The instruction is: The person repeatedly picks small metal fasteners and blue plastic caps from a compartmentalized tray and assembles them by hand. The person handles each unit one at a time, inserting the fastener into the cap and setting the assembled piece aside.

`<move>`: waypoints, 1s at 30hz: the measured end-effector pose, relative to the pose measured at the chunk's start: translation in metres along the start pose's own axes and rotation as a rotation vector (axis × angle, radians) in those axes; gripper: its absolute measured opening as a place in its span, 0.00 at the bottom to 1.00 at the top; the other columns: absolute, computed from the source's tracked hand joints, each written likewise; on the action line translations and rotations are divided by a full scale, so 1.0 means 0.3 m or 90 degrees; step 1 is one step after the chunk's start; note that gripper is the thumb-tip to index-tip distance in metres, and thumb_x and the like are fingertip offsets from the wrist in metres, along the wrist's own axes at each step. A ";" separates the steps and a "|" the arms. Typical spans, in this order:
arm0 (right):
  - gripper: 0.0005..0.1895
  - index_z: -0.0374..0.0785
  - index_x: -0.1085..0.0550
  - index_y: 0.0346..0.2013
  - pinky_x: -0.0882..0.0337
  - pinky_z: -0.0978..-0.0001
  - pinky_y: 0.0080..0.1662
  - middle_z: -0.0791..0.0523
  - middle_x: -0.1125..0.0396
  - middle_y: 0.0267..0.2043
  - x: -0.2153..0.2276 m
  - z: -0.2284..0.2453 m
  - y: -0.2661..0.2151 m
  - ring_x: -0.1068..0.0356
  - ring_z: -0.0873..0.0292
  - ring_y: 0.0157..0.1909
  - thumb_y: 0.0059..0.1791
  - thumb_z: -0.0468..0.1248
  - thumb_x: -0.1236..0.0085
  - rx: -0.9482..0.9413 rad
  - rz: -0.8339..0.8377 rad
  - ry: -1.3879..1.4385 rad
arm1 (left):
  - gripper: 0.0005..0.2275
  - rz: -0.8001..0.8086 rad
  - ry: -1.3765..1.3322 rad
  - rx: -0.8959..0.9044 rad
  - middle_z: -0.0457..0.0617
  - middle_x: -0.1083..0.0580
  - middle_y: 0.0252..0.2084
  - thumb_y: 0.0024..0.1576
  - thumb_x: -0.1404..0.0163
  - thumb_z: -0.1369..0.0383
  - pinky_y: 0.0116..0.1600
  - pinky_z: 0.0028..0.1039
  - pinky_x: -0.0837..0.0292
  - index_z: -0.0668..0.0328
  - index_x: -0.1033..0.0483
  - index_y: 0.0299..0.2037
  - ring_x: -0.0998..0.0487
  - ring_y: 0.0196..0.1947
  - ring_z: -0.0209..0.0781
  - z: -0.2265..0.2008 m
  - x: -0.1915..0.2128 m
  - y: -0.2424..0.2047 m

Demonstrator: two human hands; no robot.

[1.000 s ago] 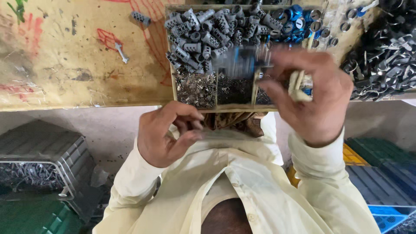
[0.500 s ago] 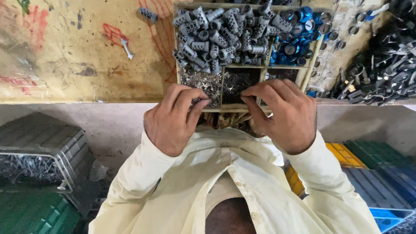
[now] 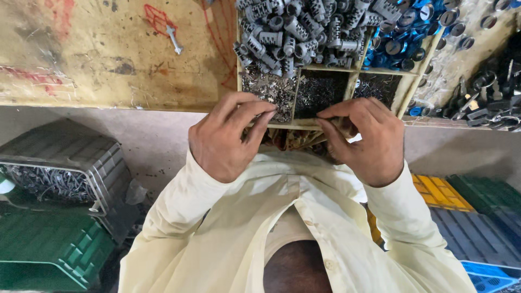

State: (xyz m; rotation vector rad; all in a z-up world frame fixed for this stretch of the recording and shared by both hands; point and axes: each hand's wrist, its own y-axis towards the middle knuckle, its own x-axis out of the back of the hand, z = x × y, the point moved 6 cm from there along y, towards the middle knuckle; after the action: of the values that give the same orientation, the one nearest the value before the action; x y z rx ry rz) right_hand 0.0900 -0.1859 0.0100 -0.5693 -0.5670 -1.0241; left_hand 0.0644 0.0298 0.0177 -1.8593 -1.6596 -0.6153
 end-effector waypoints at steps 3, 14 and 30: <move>0.10 0.39 0.23 0.38 0.30 0.66 0.38 0.56 0.28 0.38 -0.001 0.003 0.003 0.30 0.56 0.36 0.48 0.31 0.28 0.004 -0.008 0.007 | 0.08 0.094 -0.238 0.131 0.44 0.20 0.49 0.60 0.41 0.72 0.33 0.22 0.25 0.56 0.26 0.46 0.22 0.26 0.32 0.052 -0.021 -0.007; 0.07 0.36 0.24 0.38 0.32 0.75 0.38 0.55 0.28 0.41 -0.029 -0.089 -0.068 0.31 0.63 0.36 0.49 0.29 0.32 -0.093 0.020 0.292 | 0.06 -0.008 -0.190 -0.018 0.48 0.19 0.44 0.59 0.38 0.75 0.45 0.21 0.22 0.59 0.20 0.43 0.17 0.41 0.35 -0.007 -0.030 0.019; 0.05 0.30 0.22 0.44 0.31 0.77 0.38 0.54 0.31 0.44 -0.083 -0.165 -0.148 0.31 0.66 0.39 0.53 0.28 0.38 -0.272 0.046 0.708 | 0.09 0.281 -0.690 0.247 0.50 0.18 0.46 0.65 0.45 0.72 0.49 0.18 0.22 0.66 0.21 0.53 0.19 0.45 0.28 -0.006 -0.227 -0.025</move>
State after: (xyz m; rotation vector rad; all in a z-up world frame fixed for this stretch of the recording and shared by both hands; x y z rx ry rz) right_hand 0.0483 -0.2216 -0.0349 -0.3017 0.6609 -1.2180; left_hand 0.0486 -0.0207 -0.0259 -2.2603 -1.6282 1.0019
